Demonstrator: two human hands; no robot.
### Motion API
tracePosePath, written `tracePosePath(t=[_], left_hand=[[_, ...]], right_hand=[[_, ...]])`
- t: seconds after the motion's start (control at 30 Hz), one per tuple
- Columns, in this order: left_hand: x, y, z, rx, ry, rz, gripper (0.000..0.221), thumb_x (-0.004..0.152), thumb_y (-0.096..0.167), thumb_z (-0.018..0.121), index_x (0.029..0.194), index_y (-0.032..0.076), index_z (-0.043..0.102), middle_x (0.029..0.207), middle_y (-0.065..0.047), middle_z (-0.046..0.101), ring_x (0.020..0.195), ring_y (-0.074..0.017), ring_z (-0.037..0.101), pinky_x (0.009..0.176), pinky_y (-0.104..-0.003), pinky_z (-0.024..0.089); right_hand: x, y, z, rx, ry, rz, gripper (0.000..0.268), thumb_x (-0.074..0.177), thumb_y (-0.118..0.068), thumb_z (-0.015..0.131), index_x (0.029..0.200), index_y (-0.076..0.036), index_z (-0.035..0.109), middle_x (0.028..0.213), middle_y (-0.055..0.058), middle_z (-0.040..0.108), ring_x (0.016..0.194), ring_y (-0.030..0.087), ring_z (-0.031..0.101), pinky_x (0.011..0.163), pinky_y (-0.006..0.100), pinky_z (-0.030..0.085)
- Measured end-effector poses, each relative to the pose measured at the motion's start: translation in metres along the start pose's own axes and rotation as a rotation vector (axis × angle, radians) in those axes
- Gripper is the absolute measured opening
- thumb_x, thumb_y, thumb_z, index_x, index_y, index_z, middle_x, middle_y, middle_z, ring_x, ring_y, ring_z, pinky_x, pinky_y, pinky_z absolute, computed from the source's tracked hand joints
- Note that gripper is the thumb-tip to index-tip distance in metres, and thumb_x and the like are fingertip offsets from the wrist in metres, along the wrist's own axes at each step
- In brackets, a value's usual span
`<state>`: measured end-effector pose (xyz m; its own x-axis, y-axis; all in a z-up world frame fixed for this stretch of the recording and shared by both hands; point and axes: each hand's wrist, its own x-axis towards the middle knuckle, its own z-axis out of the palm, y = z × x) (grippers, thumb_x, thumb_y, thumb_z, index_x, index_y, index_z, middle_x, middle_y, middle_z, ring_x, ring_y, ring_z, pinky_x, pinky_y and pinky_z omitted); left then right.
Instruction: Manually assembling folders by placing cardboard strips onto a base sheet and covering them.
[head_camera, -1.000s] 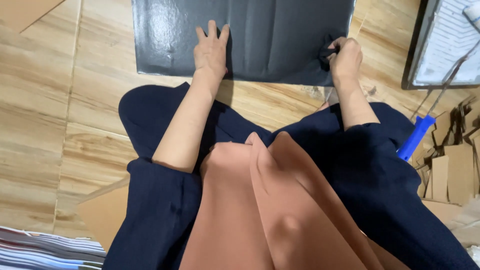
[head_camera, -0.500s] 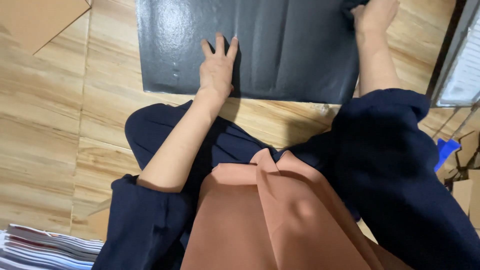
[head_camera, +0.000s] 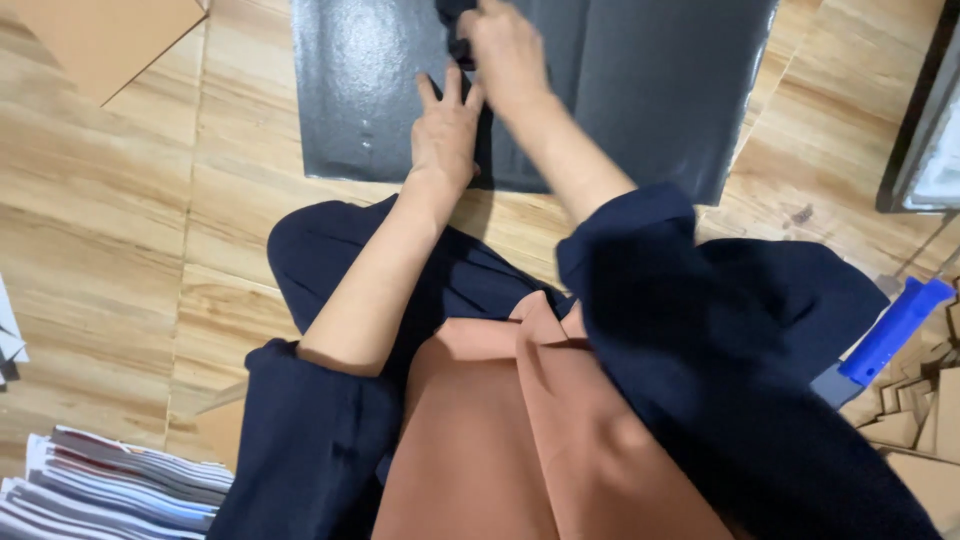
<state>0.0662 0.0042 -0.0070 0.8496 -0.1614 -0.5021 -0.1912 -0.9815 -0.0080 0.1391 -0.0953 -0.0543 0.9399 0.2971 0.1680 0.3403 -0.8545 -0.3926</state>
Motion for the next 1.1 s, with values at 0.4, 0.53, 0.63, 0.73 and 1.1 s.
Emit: tracePosePath(t=[0.4,0.53,0.63,0.73,1.1], left_hand=[[-0.014,-0.007,-0.003,-0.089,-0.007,-0.01,0.112,0.054,0.041,0.084,0.14,0.02,0.015,0.14,-0.006,0.012,0.127,-0.0347,0.017,0.071,-0.041,0.055],[-0.024,-0.01,0.007,-0.075,0.06,-0.028,0.102,0.059,0.045,0.079,0.138,0.018,0.021,0.138,-0.009,0.018,0.126,-0.0318,0.019,0.075,-0.039,0.054],[-0.027,-0.013,0.03,-0.125,0.171,-0.013,0.091,0.063,0.043,0.077,0.135,0.016,0.028,0.136,-0.011,0.024,0.125,-0.0322,0.023,0.083,-0.038,0.049],[-0.043,-0.025,0.032,-0.127,0.259,0.099,0.08,0.071,0.046,0.071,0.133,0.013,0.034,0.133,-0.014,0.03,0.123,-0.0326,0.027,0.082,-0.044,0.048],[-0.069,-0.092,0.031,-0.089,0.185,-0.101,0.073,0.072,0.045,0.067,0.132,0.016,0.037,0.139,-0.013,0.029,0.12,-0.0374,0.034,0.091,-0.055,0.036]], right_hand=[[-0.131,0.19,-0.106,-0.132,0.055,0.188,0.03,0.055,0.0,0.065,0.08,-0.015,0.066,0.075,0.007,0.061,0.07,0.028,0.06,0.058,0.039,0.045],[-0.161,0.144,-0.111,-0.039,-0.009,0.294,0.032,0.054,0.009,0.054,0.076,-0.013,0.061,0.077,0.011,0.057,0.064,0.029,0.059,0.062,0.037,0.045],[-0.174,0.098,-0.106,-0.217,-0.186,0.228,0.028,0.056,0.005,0.062,0.076,-0.015,0.058,0.082,0.013,0.056,0.067,0.036,0.058,0.059,0.045,0.045],[-0.183,0.059,-0.131,-0.146,-0.355,0.253,0.023,0.068,0.011,0.045,0.078,-0.008,0.05,0.079,0.014,0.047,0.061,0.044,0.053,0.052,0.053,0.041],[-0.214,0.214,-0.157,-0.637,-0.34,1.041,0.063,0.064,-0.03,0.072,0.115,-0.006,0.044,0.109,0.018,0.053,0.101,0.034,0.05,0.079,0.045,0.041]])
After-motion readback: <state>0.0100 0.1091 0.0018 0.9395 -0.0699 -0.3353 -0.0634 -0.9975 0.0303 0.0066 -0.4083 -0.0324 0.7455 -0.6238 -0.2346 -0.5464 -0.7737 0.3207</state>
